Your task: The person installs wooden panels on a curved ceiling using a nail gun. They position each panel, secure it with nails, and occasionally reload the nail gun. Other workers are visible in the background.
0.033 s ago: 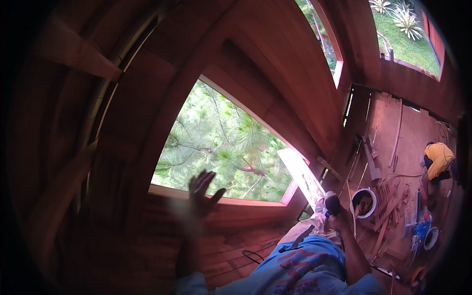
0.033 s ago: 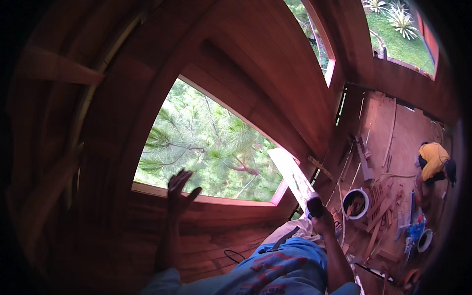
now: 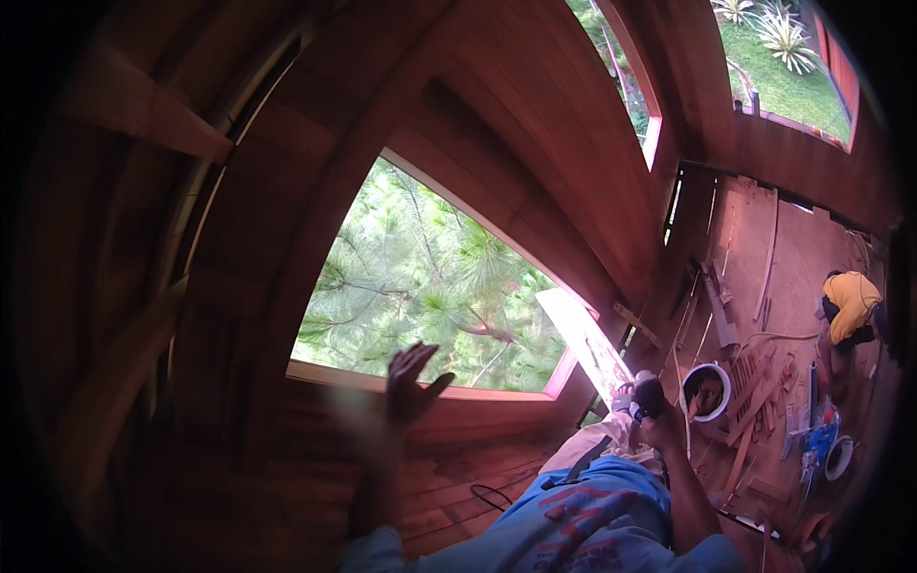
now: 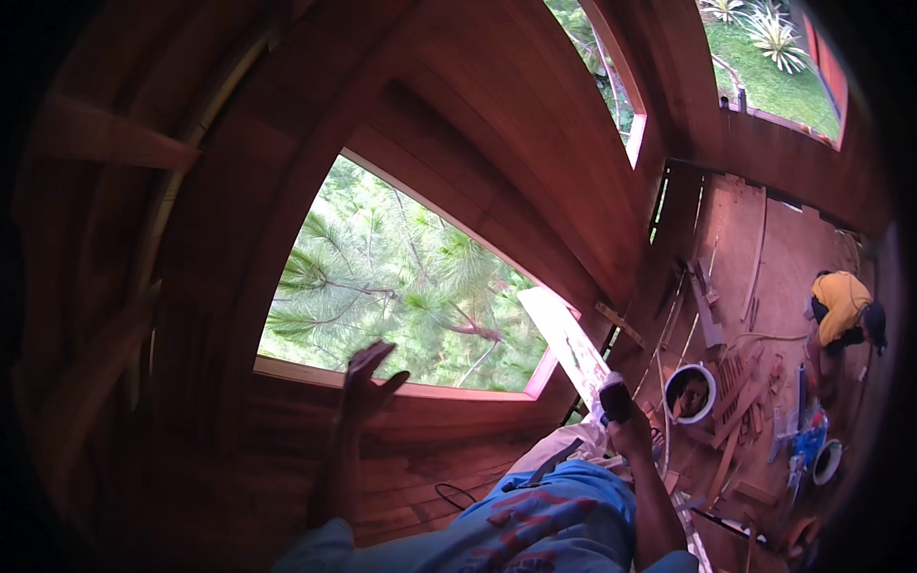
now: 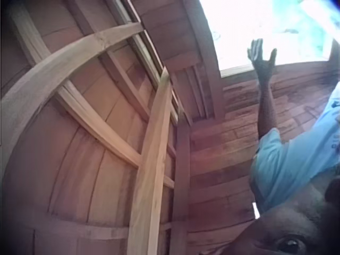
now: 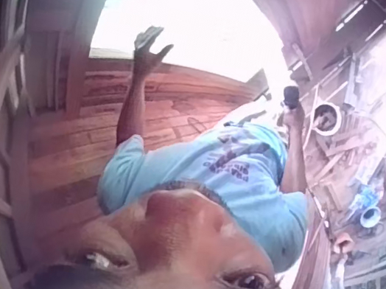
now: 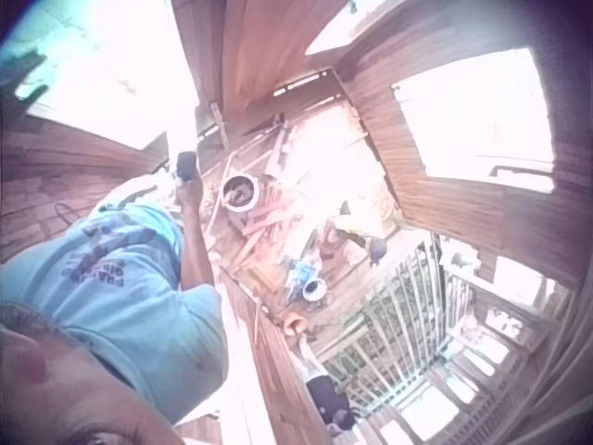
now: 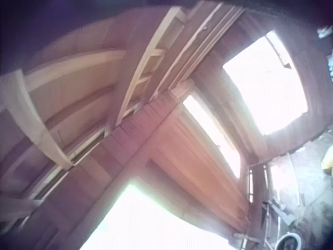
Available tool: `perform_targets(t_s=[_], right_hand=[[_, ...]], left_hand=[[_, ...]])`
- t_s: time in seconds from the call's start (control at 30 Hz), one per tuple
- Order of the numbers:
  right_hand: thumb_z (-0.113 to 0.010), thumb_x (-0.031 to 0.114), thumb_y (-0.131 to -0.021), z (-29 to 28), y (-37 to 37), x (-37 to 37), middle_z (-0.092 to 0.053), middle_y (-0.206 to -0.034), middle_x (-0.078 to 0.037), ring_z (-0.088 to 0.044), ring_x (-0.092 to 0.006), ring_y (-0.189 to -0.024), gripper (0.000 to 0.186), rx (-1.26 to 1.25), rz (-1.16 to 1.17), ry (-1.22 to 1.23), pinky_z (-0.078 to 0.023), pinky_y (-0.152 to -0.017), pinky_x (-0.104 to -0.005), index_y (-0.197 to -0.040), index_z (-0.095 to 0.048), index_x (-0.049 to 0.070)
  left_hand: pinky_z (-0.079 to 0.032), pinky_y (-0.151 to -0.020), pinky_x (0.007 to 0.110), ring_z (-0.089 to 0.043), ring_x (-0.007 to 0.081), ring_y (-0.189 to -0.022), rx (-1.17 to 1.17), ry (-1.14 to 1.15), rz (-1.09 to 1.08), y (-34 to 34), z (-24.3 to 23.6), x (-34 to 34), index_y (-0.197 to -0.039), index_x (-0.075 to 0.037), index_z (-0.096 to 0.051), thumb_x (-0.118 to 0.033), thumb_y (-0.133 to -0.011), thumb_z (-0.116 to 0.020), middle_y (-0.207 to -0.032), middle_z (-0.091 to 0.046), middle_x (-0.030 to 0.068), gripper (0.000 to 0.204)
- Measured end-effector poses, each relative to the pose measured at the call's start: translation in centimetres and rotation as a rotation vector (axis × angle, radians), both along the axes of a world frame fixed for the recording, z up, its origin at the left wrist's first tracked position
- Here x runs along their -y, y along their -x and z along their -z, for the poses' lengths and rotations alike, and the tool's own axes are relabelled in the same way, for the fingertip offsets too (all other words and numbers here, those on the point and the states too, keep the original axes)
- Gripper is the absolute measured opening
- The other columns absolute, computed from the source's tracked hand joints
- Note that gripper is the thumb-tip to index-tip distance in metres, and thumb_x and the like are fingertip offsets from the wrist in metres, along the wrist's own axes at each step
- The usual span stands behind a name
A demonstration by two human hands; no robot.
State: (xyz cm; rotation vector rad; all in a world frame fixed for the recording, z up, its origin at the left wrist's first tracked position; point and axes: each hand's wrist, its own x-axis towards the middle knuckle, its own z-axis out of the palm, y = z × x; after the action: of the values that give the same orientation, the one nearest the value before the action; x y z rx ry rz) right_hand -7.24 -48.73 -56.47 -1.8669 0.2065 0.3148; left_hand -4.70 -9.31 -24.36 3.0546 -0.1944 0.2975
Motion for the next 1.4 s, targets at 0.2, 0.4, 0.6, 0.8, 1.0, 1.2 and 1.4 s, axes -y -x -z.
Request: perform_targets(t_s=[0.2,0.4,0.6,0.8,1.0,1.2,1.4], right_hand=[[-0.057,0.009,-0.074,3.1,3.0,4.0,-0.059,-0.068,-0.01,-0.058,-0.0223,-0.055,0.021,0.027,0.364,-0.198,-0.045,-0.051,-0.0351,-0.092,-0.056,0.0],[-0.054,0.005,-0.081,4.0,5.3,6.5,-0.048,-0.053,0.001,-0.047,-0.0081,-0.039,0.002,-0.09,0.772,-0.449,-0.034,-0.037,-0.026,-0.08,-0.052,0.005],[-0.062,0.014,-0.084,4.9,6.9,6.8,-0.051,-0.054,0.002,-0.048,-0.0083,-0.042,0.015,0.05,1.228,-0.333,-0.035,-0.041,-0.0279,-0.072,-0.055,0.007],[-0.062,0.015,-0.084,5.0,7.8,3.9,-0.054,-0.06,0.002,-0.05,-0.0078,-0.048,0.011,0.191,1.737,-0.691,-0.038,-0.046,-0.0272,-0.078,-0.058,0.007],[-0.054,0.012,-0.083,9.3,12.6,-1.8,-0.05,-0.062,-0.005,-0.05,-0.018,-0.051,0.011,0.354,2.061,-1.127,-0.045,-0.049,-0.0334,-0.077,-0.052,0.004],[-0.056,0.027,-0.091,15.3,16.9,-9.9,-0.053,-0.07,-0.006,-0.055,-0.0202,-0.059,0.024,0.22,2.323,-1.253,-0.049,-0.053,-0.0382,-0.1,-0.056,0.004],[-0.052,0.034,-0.095,18.6,19.9,-13.9,-0.051,-0.07,-0.006,-0.053,-0.0195,-0.063,0.057,0.292,2.396,-1.342,-0.047,-0.057,-0.0377,-0.142,-0.04,0.003]], left_hand=[[-0.049,-0.094,0.044,-0.062,0.0357,-0.111,-0.702,0.206,0.039,-1.8,12.8,4.4,-0.131,-0.007,-0.058,-0.035,-0.082,-0.072,-0.122,-0.063,0.0226,0.057],[-0.051,-0.089,0.044,-0.066,0.0361,-0.101,-0.959,0.204,0.384,-4.9,22.4,9.0,-0.121,-0.008,-0.064,-0.033,-0.084,-0.069,-0.11,-0.068,0.0187,0.045],[-0.052,-0.092,0.038,-0.067,0.0276,-0.104,-1.213,0.155,0.616,-11.7,28.7,14.8,-0.125,-0.003,-0.061,-0.036,-0.085,-0.074,-0.118,-0.067,0.0167,0.054],[-0.055,-0.08,0.035,-0.07,0.0242,-0.092,-1.188,0.156,0.566,-18.3,35.1,17.6,-0.128,-0.003,-0.057,-0.027,-0.084,-0.076,-0.1,-0.071,0.0148,0.054],[-0.054,-0.073,0.03,-0.07,0.0174,-0.08,-1.188,0.079,0.683,-18.9,43.4,24.3,-0.123,-0.003,-0.06,-0.021,-0.085,-0.074,-0.083,-0.072,0.0071,0.044],[-0.054,-0.076,0.039,-0.069,0.0274,-0.086,-1.176,-0.109,1.044,-10.9,53.5,33.7,-0.116,-0.006,-0.064,-0.024,-0.084,-0.07,-0.095,-0.07,0.0144,0.037],[-0.047,-0.091,0.046,-0.061,0.0359,-0.105,-1.158,-0.337,1.537,1.8,66.6,43.6,-0.116,-0.006,-0.061,-0.017,-0.079,-0.065,-0.109,-0.065,0.0181,0.039]])
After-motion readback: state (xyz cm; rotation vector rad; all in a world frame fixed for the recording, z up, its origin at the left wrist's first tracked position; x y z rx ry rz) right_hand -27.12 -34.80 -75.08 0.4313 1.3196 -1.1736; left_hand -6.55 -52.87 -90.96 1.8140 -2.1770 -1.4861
